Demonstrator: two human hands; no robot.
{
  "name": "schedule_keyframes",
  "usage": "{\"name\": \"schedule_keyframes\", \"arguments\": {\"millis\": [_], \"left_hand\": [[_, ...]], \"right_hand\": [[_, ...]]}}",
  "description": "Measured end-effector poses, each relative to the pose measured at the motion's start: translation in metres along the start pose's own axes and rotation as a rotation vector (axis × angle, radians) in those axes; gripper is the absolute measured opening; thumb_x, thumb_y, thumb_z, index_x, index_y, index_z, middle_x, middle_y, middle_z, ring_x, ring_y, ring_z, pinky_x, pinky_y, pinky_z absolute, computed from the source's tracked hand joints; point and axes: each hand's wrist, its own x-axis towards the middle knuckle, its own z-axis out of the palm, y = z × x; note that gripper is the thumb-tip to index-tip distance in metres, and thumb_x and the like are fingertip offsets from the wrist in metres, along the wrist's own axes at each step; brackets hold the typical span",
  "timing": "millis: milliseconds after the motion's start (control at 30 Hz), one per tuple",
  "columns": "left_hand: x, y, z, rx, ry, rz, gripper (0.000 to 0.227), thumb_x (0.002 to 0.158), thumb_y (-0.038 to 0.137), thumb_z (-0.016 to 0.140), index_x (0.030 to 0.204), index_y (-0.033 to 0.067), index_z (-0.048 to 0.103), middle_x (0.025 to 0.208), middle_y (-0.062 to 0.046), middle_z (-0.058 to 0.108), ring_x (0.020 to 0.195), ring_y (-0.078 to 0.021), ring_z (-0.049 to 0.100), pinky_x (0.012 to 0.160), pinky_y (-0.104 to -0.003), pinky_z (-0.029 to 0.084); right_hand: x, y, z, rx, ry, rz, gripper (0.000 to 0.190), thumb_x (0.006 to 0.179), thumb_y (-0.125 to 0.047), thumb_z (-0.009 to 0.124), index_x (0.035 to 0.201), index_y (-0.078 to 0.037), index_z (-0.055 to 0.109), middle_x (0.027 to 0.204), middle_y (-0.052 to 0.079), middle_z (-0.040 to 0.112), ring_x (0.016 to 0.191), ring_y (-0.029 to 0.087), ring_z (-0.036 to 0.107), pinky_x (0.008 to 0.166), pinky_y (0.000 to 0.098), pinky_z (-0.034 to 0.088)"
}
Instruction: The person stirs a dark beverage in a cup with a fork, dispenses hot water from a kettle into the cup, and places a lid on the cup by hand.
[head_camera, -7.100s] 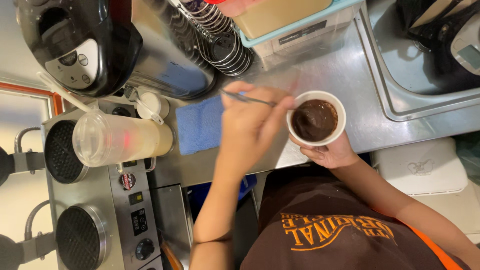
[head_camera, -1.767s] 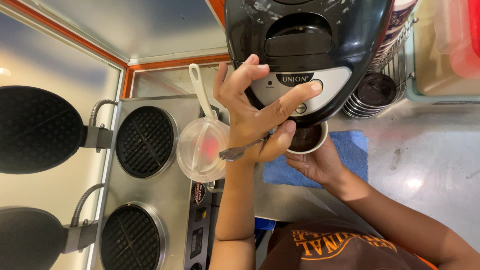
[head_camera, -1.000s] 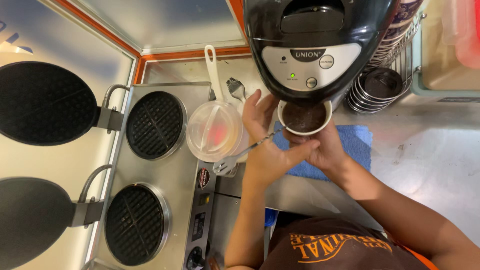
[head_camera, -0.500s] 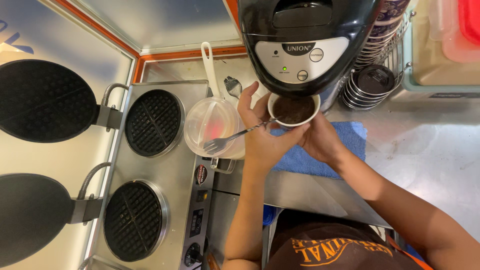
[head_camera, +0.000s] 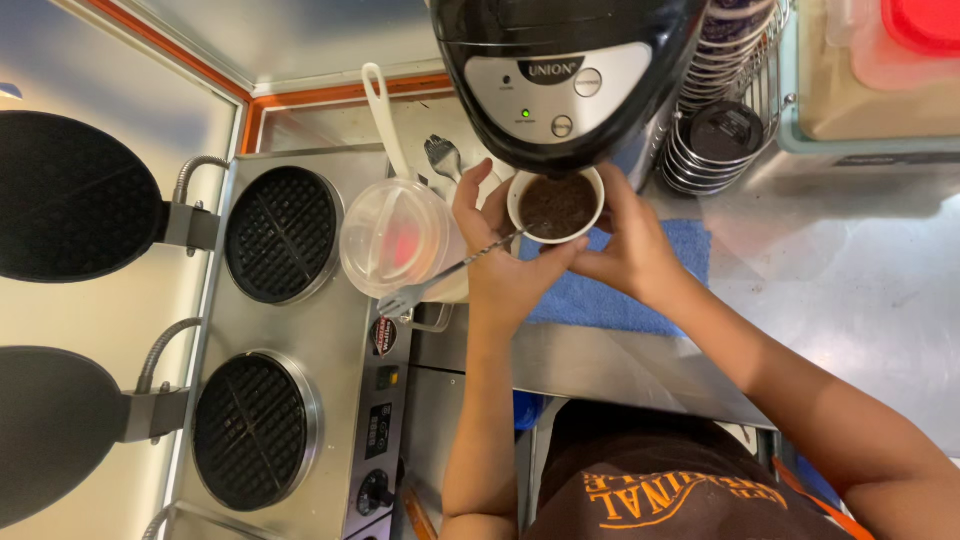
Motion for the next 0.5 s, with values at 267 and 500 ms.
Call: {"name": "schedule_keyframes", "arguments": {"millis": [267,500], "left_hand": [[-0.012,-0.002,0.001,-0.059,-0.064,-0.016,0.107,0.080,0.002,0.088,0.158,0.0079,0.017,0.146,-0.023,0.056,0.135,-0.0286,0.059,0.120,-0.044,0.047],[-0.062,0.019,0.036,0.080,-0.041,0.082,0.077,0.088,0.004,0.088,0.146,0.0008,0.039,0.140,-0.018,0.055,0.133,-0.0256,0.058,0.121,-0.039,0.045]], "right_hand": [[-0.013,0.010,-0.004,0.055,0.020,-0.047,0.085,0.078,-0.002,0.082,0.151,-0.001,0.038,0.142,0.017,0.059,0.133,0.024,0.061,0.108,0.0381,0.056],[-0.068,0.025,-0.032,0.169,0.126,-0.029,0.092,0.074,-0.005,0.086,0.152,0.000,0.036,0.144,0.014,0.054,0.137,0.022,0.055,0.116,0.0376,0.048]]}}
